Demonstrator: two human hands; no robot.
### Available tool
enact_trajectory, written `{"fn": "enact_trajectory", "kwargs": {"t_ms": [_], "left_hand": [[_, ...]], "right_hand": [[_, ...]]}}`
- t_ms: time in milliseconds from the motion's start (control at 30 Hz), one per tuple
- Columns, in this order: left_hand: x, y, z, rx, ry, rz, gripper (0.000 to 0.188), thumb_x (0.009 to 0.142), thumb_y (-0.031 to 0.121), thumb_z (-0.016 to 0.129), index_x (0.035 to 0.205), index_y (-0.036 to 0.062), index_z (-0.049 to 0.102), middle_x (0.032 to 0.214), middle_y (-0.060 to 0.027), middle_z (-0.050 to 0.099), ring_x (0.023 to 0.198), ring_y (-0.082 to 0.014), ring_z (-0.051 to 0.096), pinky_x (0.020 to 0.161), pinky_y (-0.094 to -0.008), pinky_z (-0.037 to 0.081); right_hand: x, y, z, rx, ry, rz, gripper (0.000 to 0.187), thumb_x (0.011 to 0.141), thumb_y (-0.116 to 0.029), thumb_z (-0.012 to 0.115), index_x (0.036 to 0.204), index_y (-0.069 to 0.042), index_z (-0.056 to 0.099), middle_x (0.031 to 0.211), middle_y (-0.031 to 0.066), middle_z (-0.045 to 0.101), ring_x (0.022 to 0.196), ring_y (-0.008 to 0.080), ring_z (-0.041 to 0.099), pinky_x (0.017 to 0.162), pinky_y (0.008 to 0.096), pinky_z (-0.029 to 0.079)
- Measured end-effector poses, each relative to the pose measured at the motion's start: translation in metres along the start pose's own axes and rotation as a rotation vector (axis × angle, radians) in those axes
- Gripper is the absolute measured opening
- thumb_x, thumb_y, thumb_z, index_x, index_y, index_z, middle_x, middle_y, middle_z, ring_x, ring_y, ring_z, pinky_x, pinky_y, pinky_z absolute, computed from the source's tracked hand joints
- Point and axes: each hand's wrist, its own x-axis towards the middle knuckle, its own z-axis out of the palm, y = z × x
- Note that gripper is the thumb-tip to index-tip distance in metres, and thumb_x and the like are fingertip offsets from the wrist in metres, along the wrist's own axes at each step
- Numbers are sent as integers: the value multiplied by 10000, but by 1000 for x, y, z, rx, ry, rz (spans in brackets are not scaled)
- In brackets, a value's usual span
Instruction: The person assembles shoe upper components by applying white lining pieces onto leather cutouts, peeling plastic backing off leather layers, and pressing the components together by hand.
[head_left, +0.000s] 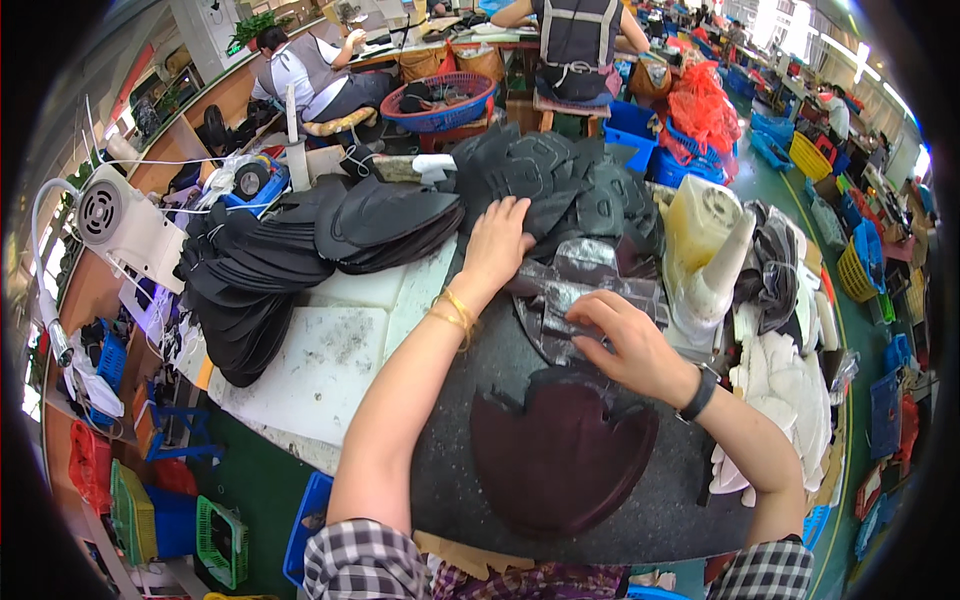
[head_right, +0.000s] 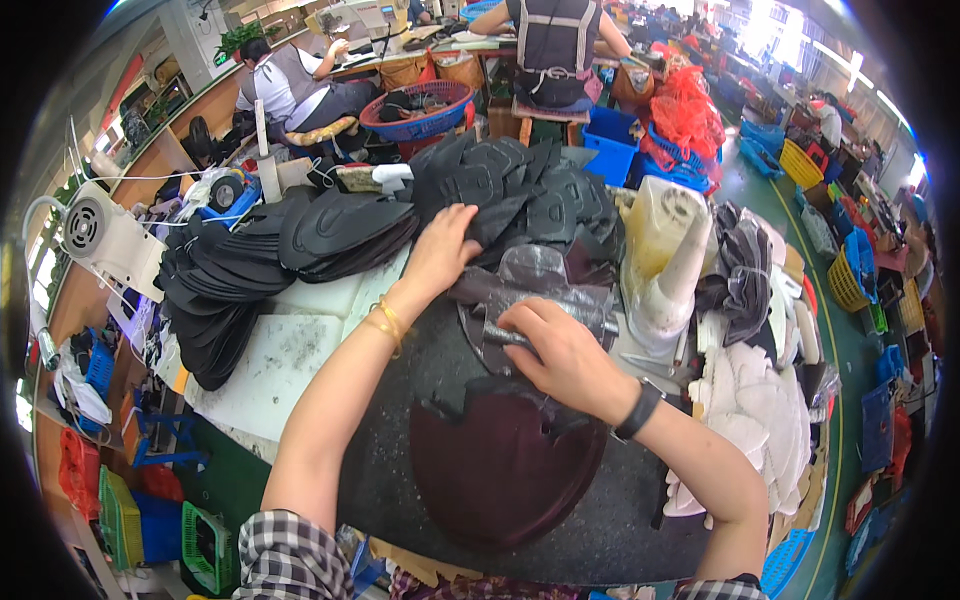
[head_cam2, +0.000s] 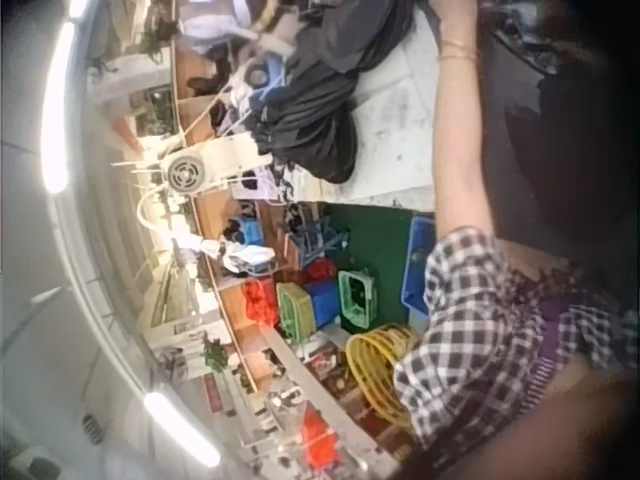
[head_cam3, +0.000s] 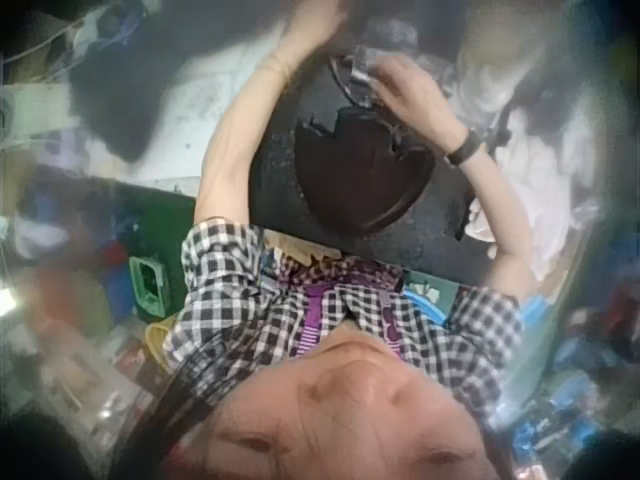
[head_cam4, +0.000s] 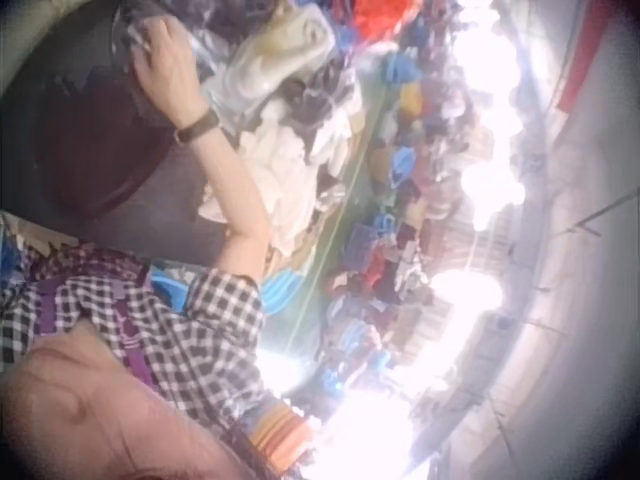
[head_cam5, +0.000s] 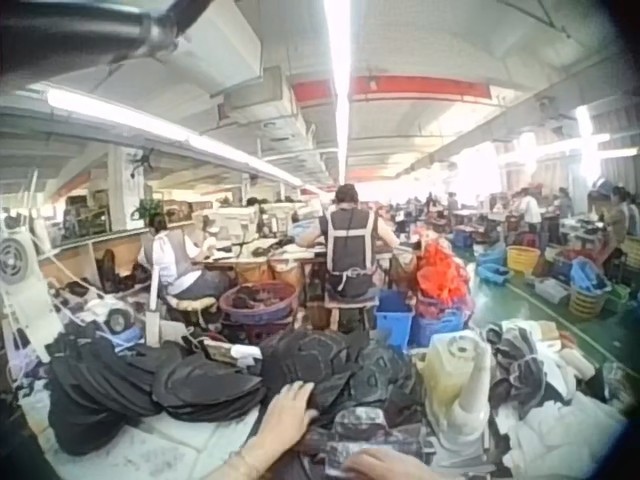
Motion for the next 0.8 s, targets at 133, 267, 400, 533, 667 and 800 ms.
{"fn": "enact_trajectory", "kwargs": {"t_ms": [133,267,400,533,667,800], "left_hand": [[3,4,27,81,-139,-17,347,818,188,660,1157,123,630,1264,-156,585,1036,-352,626,831,-401,534],[12,-13,15,-132,149,-181,128,875,137,546,884,91,665,804,-183,663,752,-384,656,651,-466,516],[38,11,-118,-209,618,-203,228,937,196,578,807,10,555,713,-104,591,635,-211,548,599,-380,432],[32,70,-228,-1004,586,-209,128,933,141,608,857,39,615,823,-30,653,745,-55,596,664,-210,487],[-52,118,-197,-1166,131,-532,119,920,53,595,1011,0,650,928,-47,676,807,-75,624,726,-213,504],[-141,132,-162,-1167,-307,-1052,212,940,59,563,1122,-38,611,927,-41,669,803,-75,607,688,-203,471]], "right_hand": [[31,56,-1,-199,45,-28,282,795,-42,627,1063,1,549,1126,180,567,1056,353,556,889,395,466],[80,99,23,-767,61,-93,528,802,-172,666,1267,2,486,1288,115,541,1242,285,469,1029,543,351],[90,93,18,-823,-128,126,583,867,-386,612,1324,-55,463,1346,106,507,1312,250,419,1060,632,232],[85,103,7,-500,51,133,453,861,-325,621,1204,-38,551,1212,125,579,1176,269,523,1026,577,339],[37,66,-9,-76,499,-140,272,872,-175,597,1088,-9,597,1084,172,621,1033,320,601,886,368,475],[-26,21,-31,64,321,199,180,912,-53,551,1076,-15,613,1052,74,636,962,156,590,833,280,470]]}}
